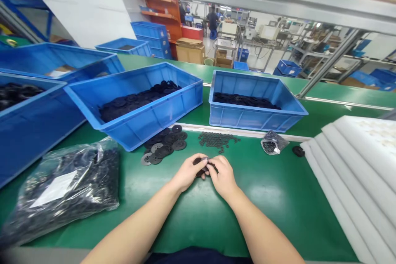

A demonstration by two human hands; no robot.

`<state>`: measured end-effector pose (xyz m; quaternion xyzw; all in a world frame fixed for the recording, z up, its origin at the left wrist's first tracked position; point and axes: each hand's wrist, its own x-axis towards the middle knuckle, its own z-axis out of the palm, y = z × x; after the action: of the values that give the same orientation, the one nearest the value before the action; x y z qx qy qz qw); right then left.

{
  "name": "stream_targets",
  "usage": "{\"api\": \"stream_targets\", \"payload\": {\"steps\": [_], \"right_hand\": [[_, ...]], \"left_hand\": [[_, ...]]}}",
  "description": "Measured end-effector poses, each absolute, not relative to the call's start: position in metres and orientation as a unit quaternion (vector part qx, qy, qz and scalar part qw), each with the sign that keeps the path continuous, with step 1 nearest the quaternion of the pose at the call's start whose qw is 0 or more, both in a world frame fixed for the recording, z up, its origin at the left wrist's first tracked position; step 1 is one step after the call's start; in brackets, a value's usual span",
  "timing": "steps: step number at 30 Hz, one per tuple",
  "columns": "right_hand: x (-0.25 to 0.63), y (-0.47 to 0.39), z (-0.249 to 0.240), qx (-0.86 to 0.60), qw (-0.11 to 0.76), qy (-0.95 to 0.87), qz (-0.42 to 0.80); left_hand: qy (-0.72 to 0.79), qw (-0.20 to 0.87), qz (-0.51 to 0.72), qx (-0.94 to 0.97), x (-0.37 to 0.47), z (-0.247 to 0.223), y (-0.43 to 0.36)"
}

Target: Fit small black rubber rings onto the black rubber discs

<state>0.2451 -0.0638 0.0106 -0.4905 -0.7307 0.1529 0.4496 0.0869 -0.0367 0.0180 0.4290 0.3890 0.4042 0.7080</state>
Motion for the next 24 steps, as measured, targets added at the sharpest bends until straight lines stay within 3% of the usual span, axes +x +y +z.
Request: {"api": "stream_targets", "payload": {"steps": [9,13,15,18,21,24], "right_hand": [[0.242,-0.066,0.008,-0.471,0.465,-0.727,0.182],[0.253,-0.059,-0.001,-0.500,0.449,-0.730,0.124],[0.262,-0.051,-0.009,-0.559,0.399,-0.725,0.053],[0.273,-0.039,-0.017,-0.651,0.272,-0.709,-0.018],[0.276,-0.035,-0.020,-0.681,0.177,-0.710,-0.028],[0.273,-0.038,-0.019,-0.690,0.150,-0.708,-0.031]], "left_hand": [[0.357,0.765,0.383,0.376,0.082,0.020,-0.035],[0.386,0.716,0.443,0.377,0.075,0.023,-0.026],[0.438,0.634,0.497,0.398,0.066,0.023,-0.018],[0.570,0.396,0.536,0.481,0.047,0.021,-0.004],[0.665,0.169,0.431,0.586,0.031,0.020,0.003],[0.714,0.103,0.260,0.641,0.028,0.021,0.002]]}}
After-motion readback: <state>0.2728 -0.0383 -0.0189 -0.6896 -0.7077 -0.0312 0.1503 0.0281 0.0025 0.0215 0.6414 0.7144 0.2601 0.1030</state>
